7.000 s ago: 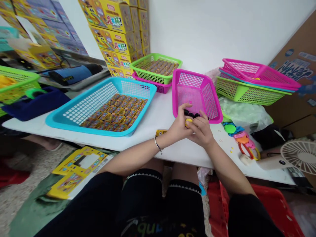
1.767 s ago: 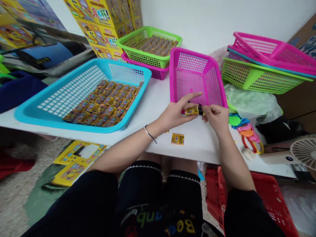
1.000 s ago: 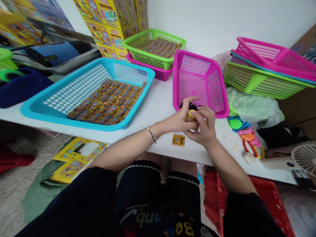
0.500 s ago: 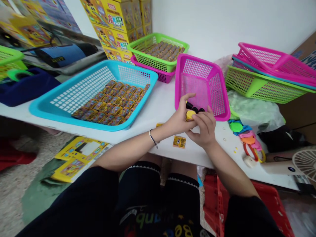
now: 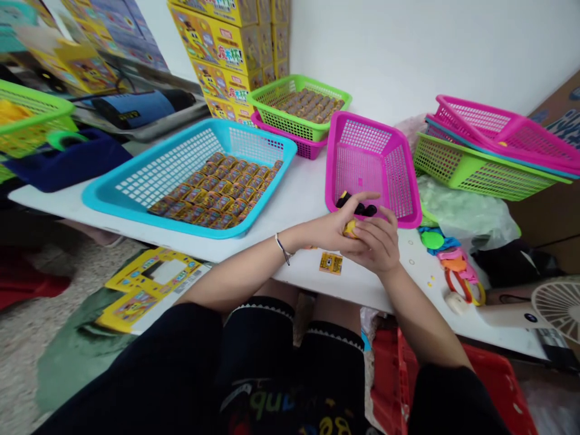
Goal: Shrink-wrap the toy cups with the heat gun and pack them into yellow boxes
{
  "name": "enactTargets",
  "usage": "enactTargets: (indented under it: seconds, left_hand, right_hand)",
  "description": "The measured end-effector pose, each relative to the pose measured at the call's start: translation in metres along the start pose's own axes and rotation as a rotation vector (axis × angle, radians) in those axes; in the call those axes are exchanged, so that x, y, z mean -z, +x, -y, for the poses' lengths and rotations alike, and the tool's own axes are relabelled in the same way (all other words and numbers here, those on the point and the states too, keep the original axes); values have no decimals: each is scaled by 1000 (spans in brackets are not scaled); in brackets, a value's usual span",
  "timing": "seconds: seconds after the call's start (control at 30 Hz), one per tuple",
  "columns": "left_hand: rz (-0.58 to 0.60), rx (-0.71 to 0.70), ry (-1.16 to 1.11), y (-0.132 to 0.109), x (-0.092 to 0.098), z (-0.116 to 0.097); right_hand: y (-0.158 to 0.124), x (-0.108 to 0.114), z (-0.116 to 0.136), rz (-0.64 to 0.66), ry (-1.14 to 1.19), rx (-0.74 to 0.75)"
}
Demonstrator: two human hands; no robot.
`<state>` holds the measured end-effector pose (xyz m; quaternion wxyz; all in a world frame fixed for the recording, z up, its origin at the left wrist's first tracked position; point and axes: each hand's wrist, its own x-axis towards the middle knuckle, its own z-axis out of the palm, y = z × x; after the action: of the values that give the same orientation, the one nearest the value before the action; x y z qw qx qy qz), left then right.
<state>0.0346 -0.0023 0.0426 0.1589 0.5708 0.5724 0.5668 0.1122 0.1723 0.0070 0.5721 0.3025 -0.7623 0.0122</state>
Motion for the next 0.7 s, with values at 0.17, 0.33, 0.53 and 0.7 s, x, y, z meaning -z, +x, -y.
enactTargets:
  seconds: [0.17, 0.33, 0.53, 0.7]
  left_hand:
    - [-213, -40, 304, -5, -5, -21]
    - [-320, 105, 637, -40, 24, -87]
    - [-387, 622, 950, -30, 151, -73]
    - [-409, 946, 1074, -4, 216, 7]
  right_hand:
    - [4, 1, -9, -83, -52, -87]
    - [4, 13, -23, -3, -162, -122]
    - [0, 11, -26, 113, -250, -266]
    - [-7, 4, -23, 199, -216, -335]
